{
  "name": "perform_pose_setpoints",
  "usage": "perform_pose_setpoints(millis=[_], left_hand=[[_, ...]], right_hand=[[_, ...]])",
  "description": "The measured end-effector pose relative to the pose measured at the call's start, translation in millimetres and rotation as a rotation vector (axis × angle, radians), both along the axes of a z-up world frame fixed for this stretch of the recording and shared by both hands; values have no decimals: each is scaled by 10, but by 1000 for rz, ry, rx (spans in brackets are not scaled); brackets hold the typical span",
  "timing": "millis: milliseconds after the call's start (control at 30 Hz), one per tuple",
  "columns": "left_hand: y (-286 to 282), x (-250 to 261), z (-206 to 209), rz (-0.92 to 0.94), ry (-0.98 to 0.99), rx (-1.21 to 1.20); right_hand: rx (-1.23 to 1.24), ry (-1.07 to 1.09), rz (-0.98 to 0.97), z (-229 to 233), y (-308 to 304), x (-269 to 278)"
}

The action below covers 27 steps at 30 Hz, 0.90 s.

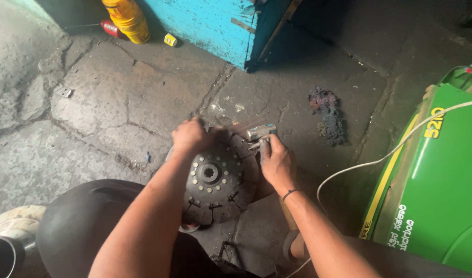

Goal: The person cleans a small metal pin with a rag, then uses a hammer and a pin to repeatedly strike and adjust components on a circular mechanical part resting on a wooden block. The person continues hammering various points on the part throughout the clip.

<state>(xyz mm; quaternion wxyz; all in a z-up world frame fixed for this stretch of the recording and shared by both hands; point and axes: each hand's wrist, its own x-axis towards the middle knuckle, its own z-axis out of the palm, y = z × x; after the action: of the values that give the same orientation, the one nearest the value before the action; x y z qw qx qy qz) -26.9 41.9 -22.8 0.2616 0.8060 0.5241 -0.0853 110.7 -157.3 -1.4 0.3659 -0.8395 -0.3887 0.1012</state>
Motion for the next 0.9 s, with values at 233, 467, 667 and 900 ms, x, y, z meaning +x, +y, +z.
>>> perform_pose_setpoints(millis=[233, 467, 667, 900], left_hand=[[62, -147, 188, 164, 27, -154], [-27, -63, 456, 203, 67, -184], [-35, -35, 333, 245, 45, -224], [6, -50, 285, 235, 29, -234]], right_hand=[[87, 324, -43, -493, -41, 163], [385, 718, -99, -780, -62, 332], [311, 754, -132, -667, -94, 311], [32, 107, -226, -341, -197, 174]])
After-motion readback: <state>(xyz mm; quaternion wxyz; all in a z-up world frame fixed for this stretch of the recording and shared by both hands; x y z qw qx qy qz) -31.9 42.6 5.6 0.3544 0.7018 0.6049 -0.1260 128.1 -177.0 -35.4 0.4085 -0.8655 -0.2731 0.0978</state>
